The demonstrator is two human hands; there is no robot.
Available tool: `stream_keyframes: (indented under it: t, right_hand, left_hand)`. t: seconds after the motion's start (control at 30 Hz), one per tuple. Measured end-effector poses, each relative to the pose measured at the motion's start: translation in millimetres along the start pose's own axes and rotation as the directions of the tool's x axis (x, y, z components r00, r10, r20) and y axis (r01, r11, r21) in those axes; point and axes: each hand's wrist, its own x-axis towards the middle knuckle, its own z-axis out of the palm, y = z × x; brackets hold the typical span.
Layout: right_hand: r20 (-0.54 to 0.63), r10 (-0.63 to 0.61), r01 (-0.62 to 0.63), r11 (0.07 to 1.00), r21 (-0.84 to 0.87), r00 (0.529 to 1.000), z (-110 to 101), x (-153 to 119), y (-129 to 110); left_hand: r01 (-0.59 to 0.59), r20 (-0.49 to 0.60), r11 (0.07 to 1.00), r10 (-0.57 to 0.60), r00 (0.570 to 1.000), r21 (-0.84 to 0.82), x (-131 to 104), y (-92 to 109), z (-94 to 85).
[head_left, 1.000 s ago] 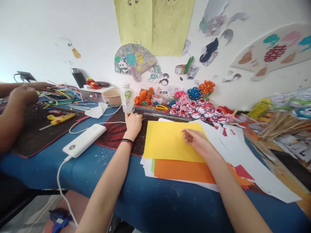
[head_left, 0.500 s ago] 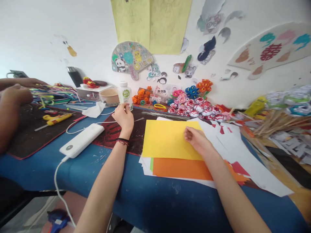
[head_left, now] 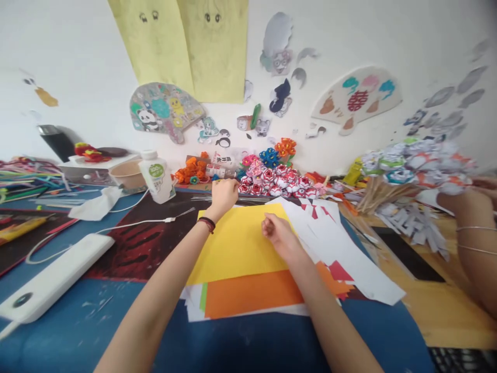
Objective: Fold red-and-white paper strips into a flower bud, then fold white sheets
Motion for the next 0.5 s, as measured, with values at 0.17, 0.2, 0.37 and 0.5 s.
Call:
stream_keyframes:
  t: [0.17, 0.2, 0.37, 0.5]
  right_hand:
    - [0.05, 0.012, -0.011, 1.0, -0.014, 0.999, 10.3, -3.2, -6.9]
    - [0.052, 0.009, -0.008, 1.0, -0.013, 0.999, 10.9, -3.0, -8.8]
    - [-0.023, -0.01, 0.01, 0.999, 0.031, 1.0, 5.3, 1.9, -18.3]
    - [-0.126, -0.06, 0.074, 0.991, 0.112, 0.99, -4.0, 4.9, -26.4]
  left_hand:
    - [-0.13, 0.103, 0.992, 0.129, 0.986, -0.002, 33.3, 55.0, 38.2]
    - [-0.144, 0.116, 0.99, 0.144, 0.983, -0.006, 37.8, 63.0, 45.3]
    - [-0.15, 0.168, 0.987, 0.157, 0.973, -0.052, 51.0, 90.0, 70.7]
    - [-0.19, 0.224, 0.976, 0.21, 0.952, -0.108, 44.3, 109.0, 80.3]
